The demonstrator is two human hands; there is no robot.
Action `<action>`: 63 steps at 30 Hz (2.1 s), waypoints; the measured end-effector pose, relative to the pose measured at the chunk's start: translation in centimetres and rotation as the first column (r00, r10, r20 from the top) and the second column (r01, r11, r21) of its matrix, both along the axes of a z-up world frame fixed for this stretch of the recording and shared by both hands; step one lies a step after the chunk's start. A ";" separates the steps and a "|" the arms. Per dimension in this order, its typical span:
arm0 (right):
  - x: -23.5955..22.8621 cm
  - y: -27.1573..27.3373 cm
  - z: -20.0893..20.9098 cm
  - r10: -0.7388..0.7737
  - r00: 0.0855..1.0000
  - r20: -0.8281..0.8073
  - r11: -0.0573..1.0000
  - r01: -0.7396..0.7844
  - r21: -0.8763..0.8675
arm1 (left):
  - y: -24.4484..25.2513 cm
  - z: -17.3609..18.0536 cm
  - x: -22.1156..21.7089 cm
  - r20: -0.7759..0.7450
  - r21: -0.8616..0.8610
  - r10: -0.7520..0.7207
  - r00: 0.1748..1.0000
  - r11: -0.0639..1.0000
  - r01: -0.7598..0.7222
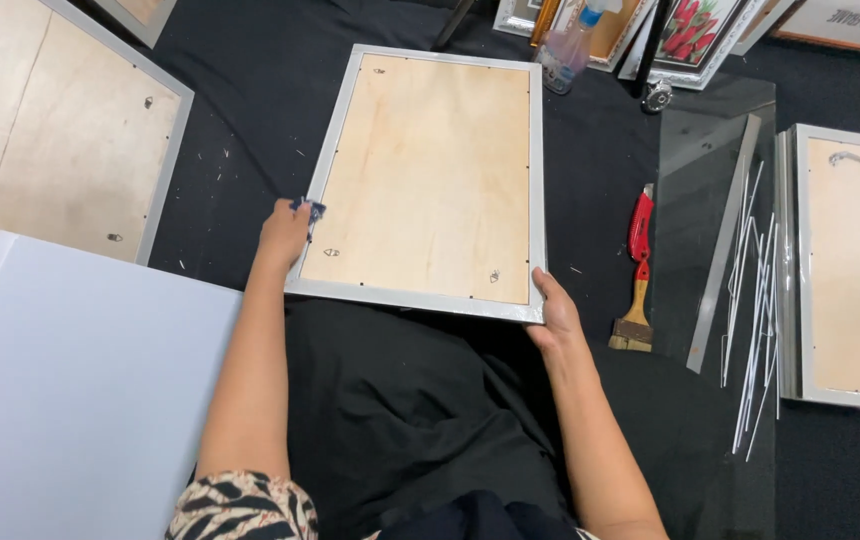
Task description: Securing the backing of a picture frame by cleaning it with a brush and cloth, and trimming materials with a utility knife.
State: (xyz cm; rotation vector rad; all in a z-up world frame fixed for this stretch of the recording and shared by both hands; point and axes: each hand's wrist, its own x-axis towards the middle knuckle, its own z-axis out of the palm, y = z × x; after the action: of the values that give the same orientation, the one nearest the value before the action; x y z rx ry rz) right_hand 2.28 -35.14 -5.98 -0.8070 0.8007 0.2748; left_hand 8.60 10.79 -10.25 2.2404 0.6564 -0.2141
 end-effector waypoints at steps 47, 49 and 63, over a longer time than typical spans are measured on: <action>0.6 1.8 -0.6 0.219 0.976 0.010 0.969 -0.219 0.119 | -15.1 4.7 -9.6 -0.242 -0.965 0.738 0.630 -0.114 -0.237; 3.1 0.4 -2.0 0.255 0.963 0.082 0.954 -0.265 0.138 | -14.2 5.2 -10.2 -0.240 -0.963 0.731 0.639 -0.096 -0.252; 4.3 -4.3 -7.1 -0.116 0.993 -0.004 0.945 0.111 0.307 | -11.5 8.1 -7.2 -0.114 -0.957 0.490 0.864 0.179 -0.227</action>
State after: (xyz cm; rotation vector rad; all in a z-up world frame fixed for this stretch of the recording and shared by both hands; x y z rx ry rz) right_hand 6.62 -39.39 -13.05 -0.4680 0.7648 0.2816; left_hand 1.35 -0.73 -2.18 0.8086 0.6510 -0.0603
